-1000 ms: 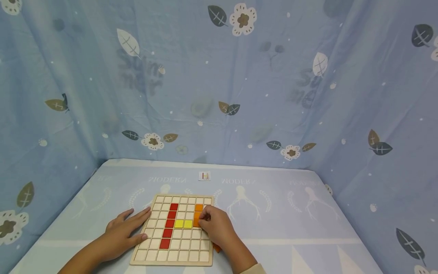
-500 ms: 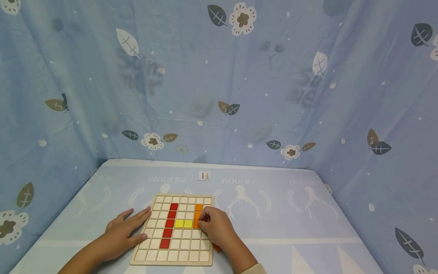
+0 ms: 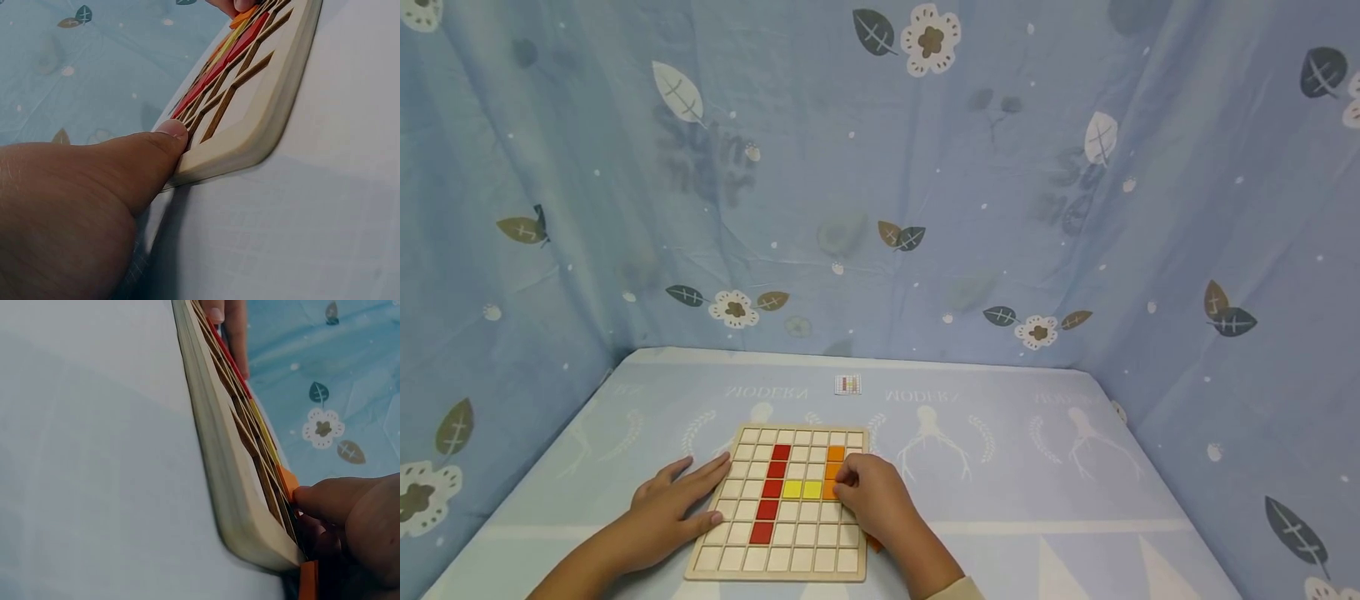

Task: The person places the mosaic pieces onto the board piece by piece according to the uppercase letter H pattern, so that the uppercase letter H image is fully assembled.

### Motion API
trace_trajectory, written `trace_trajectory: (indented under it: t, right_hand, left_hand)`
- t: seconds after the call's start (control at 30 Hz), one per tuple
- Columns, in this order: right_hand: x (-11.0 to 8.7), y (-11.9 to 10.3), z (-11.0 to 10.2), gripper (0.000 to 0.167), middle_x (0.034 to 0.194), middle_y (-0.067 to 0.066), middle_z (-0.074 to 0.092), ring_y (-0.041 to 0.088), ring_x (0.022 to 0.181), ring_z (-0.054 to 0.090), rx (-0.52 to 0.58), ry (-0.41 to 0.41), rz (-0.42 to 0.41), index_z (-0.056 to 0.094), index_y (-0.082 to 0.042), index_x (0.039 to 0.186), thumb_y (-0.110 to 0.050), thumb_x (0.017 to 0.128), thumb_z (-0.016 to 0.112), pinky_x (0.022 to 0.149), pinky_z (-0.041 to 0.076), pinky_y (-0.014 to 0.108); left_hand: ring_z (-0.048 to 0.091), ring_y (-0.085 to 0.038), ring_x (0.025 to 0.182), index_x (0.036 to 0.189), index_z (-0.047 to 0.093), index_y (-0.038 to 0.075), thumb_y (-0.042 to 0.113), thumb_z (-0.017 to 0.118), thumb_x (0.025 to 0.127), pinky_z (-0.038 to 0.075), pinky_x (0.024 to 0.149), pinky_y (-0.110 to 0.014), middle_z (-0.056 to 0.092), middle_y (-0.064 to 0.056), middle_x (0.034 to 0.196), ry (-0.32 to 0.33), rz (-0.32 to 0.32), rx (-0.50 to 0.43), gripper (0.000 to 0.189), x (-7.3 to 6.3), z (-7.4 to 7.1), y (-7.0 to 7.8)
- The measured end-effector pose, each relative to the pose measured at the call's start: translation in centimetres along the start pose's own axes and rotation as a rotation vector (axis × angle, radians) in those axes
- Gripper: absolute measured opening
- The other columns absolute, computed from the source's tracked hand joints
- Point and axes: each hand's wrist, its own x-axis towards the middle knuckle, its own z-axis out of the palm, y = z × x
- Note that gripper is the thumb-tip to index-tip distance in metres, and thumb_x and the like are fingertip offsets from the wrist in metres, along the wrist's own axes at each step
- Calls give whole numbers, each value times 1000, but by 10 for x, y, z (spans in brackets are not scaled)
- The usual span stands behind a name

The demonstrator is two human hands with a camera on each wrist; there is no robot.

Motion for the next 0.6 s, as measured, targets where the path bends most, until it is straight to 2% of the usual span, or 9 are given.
trace_trajectory:
  t: [0.23,0.6]
  right_hand:
    - [-1,-1,1,16,79,-12,63,8,73,58,-23,-19,-7,70,-27,84,-20,95,79,65,49,25]
    - [0,-4,-3,12,82,-14,64,8,76,58,-80,-10,-3,76,-26,84,-21,95,79,67,49,26]
  left_hand:
    - [8,-51,157,163,40,29,67,70,89,7,113,-74,28,10,173,-7,-27,0,88,0,1,-3]
    - [9,-55,156,163,40,29,66,69,90,8,111,-77,28,10,173,4,8,0,87,1,1,-3]
